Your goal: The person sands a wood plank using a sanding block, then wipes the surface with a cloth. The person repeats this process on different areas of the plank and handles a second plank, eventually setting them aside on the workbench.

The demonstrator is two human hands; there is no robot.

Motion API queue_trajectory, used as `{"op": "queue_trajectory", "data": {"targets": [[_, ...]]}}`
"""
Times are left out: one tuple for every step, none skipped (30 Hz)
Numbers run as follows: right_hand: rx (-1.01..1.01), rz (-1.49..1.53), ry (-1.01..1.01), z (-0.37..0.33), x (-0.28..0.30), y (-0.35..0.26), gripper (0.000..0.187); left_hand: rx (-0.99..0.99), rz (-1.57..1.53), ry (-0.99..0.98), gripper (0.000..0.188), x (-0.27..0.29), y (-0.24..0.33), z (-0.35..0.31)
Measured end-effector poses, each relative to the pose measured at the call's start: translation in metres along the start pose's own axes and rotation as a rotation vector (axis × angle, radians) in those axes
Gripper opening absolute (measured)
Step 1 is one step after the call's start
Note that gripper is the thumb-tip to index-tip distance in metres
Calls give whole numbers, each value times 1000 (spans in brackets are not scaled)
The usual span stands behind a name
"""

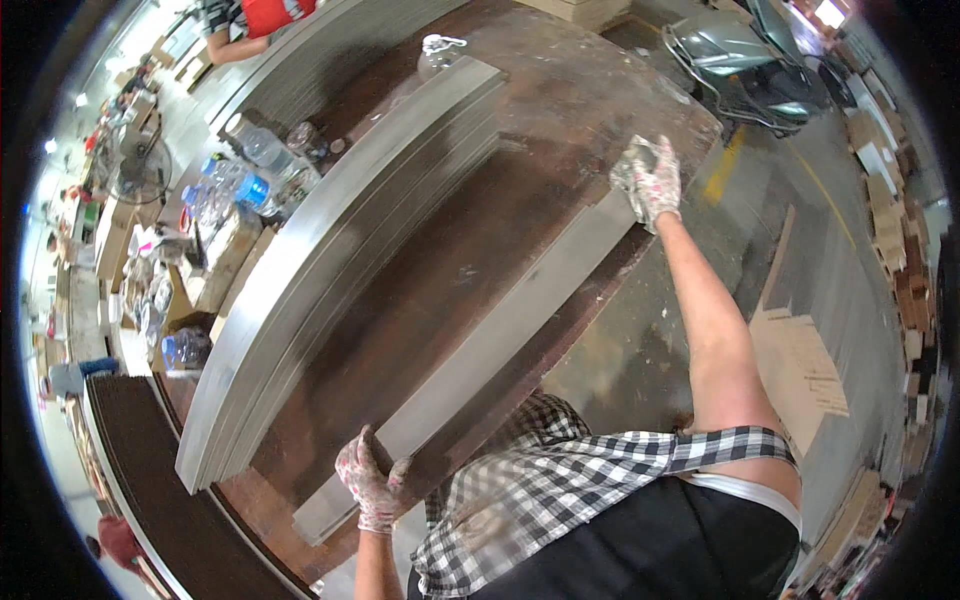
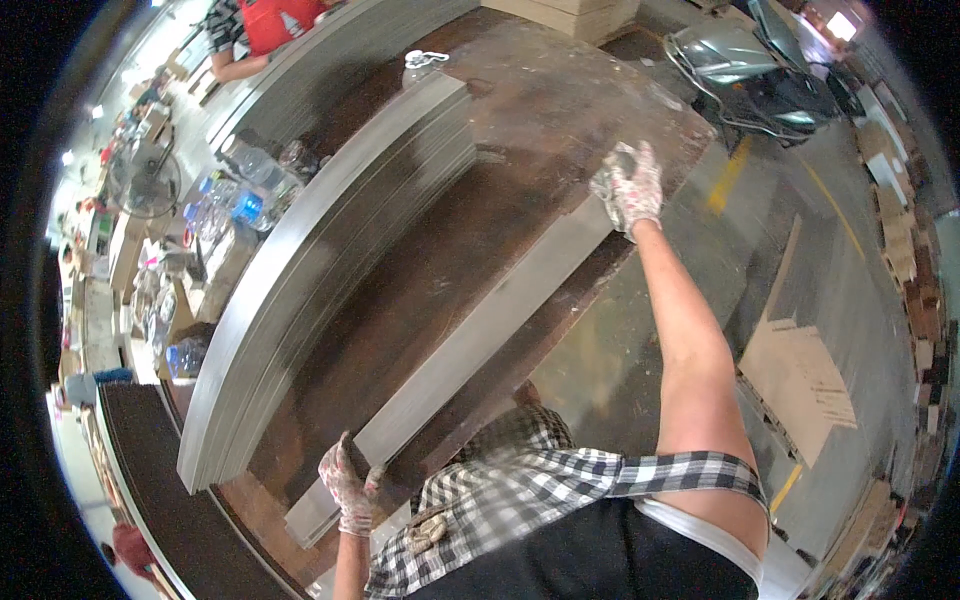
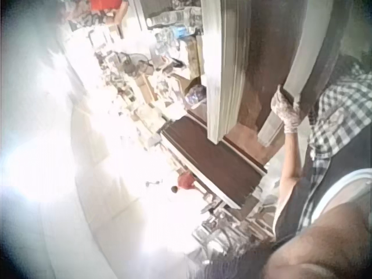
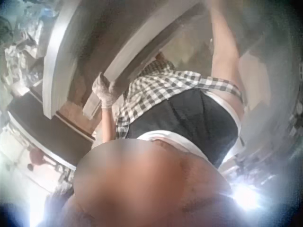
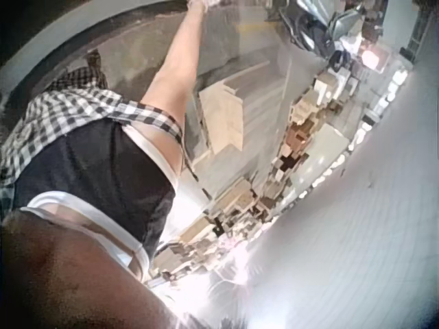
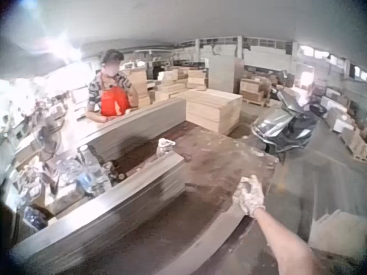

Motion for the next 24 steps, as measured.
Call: {"op": "queue_trajectory", "data": {"targets": [[-205, 223, -34, 10, -1, 24, 56, -1, -4, -53, 74, 0, 2, 2], [-167, 287, -39, 13, -6, 39, 61, -4, 20, -79, 77, 1, -2, 2], [-126, 352, -51, 16, -13, 52, 66, -3, 45, -102, 80, 0, -8, 1], [-170, 335, -86, 4, -25, 51, 66, 11, 79, -128, 83, 1, -14, -4], [-204, 311, -102, -1, -27, 53, 66, -5, 121, -112, 88, 7, -5, 2], [-176, 398, -110, 2, -27, 59, 66, 9, 177, -101, 87, 12, -5, 4], [-146, 482, -112, 6, -22, 68, 67, 19, 224, -93, 86, 15, -4, 7], [-117, 566, -116, 9, -17, 75, 69, 104, 290, -199, 78, 12, -10, 15], [-101, 482, -54, 14, -5, 84, 68, 28, 405, -268, 65, 10, 5, 18], [-91, 403, 2, 14, 2, 90, 68, 27, 393, -338, 62, 8, 11, 16], [-89, 326, 52, 5, 3, 76, 67, 28, 385, -409, 59, 3, 13, 10], [-118, 224, 106, -2, 6, 64, 67, 77, 341, -398, 58, 1, 12, 4], [-146, 123, 161, -22, 11, 25, 66, 140, 329, -471, 66, -4, 2, -5], [94, -102, 274, -11, 35, 2, 65, 36, 277, -332, 71, 1, 18, 3], [40, 168, 290, -7, 49, 16, 64, -67, 222, -193, 75, 6, 34, 9], [99, 126, 302, -16, 51, 7, 64, 0, 123, -204, 86, -1, 16, 4], [166, 77, 313, -20, 58, -12, 64, 38, 75, -219, 91, -9, 7, 1], [214, 75, 254, -27, 57, -28, 64, 24, 56, -229, 92, -12, 0, 0], [268, -132, 244, -36, 57, -48, 62, 6, 32, -244, 94, -15, -2, 4], [129, 214, 9, -58, 28, -62, 61, -22, 24, -249, 96, -15, -4, 5], [150, 244, -110, -91, -1, -85, 62, -47, 29, -244, 97, -9, -5, 3], [168, 259, -226, -125, -28, -108, 63, -74, 25, -244, 99, -5, -8, 4], [363, 45, -269, -160, -50, -132, 66, -76, 14, -244, 99, -3, -11, 4], [567, -143, -281, -201, -74, -154, 70, -70, 2, -237, 99, -2, -11, 3]]}}
Point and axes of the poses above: each hand's wrist, its own z-axis towards the middle knuckle, its own x-axis out of the back of the hand, y = z × x, the point moved 10 cm from there along z, towards the middle knuckle, and after that the axes turned 11 degrees about -z, right-handed, at the moved point
